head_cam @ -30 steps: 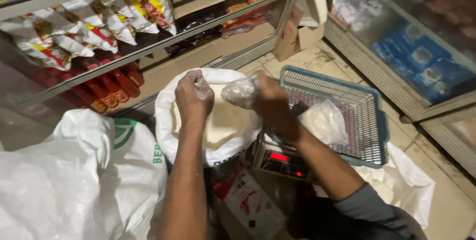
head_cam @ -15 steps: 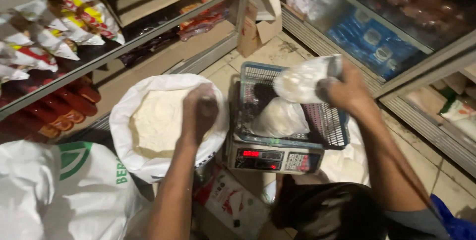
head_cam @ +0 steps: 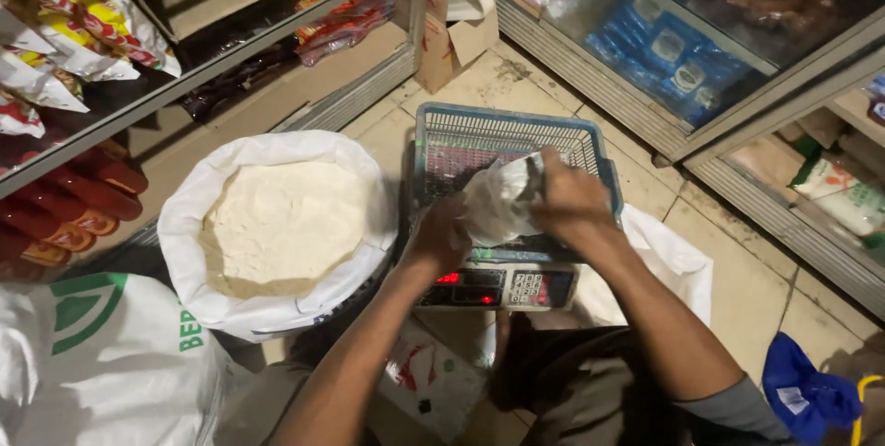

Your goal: Scooping flour from a bulk sack into smaller plastic bags, weighing them on a digital scale, and tying the bags.

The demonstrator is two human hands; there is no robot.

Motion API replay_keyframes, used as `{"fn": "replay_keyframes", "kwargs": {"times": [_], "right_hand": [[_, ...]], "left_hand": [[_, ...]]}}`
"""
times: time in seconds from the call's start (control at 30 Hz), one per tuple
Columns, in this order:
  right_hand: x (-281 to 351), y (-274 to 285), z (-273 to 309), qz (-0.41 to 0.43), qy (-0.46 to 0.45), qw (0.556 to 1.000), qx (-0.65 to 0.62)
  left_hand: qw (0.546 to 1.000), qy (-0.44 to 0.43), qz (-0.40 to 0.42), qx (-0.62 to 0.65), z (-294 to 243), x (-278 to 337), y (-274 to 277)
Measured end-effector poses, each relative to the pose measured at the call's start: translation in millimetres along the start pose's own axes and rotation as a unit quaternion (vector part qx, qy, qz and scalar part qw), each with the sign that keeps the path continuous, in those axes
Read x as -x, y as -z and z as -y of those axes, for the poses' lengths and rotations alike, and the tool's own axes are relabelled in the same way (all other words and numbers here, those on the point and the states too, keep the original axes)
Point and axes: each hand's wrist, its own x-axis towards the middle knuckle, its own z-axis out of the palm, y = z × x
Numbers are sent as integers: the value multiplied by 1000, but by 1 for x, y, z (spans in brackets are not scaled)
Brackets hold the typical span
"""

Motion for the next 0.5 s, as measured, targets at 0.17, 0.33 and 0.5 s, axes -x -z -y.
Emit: {"fn": "replay_keyframes", "kwargs": {"times": [0.17,0.33,0.5], "right_hand": [[1,-9,5,40,56,997,-42],[-8,-10,-21,20,58,983,-171],[-3,6,-33,23,-4,956,-293]], "left_hand": [[994,-43,-70,65,13,-5,-8],[981,-158,-111,13,-12,11,24],[932,-293,-206,60,43,-29,28]]}}
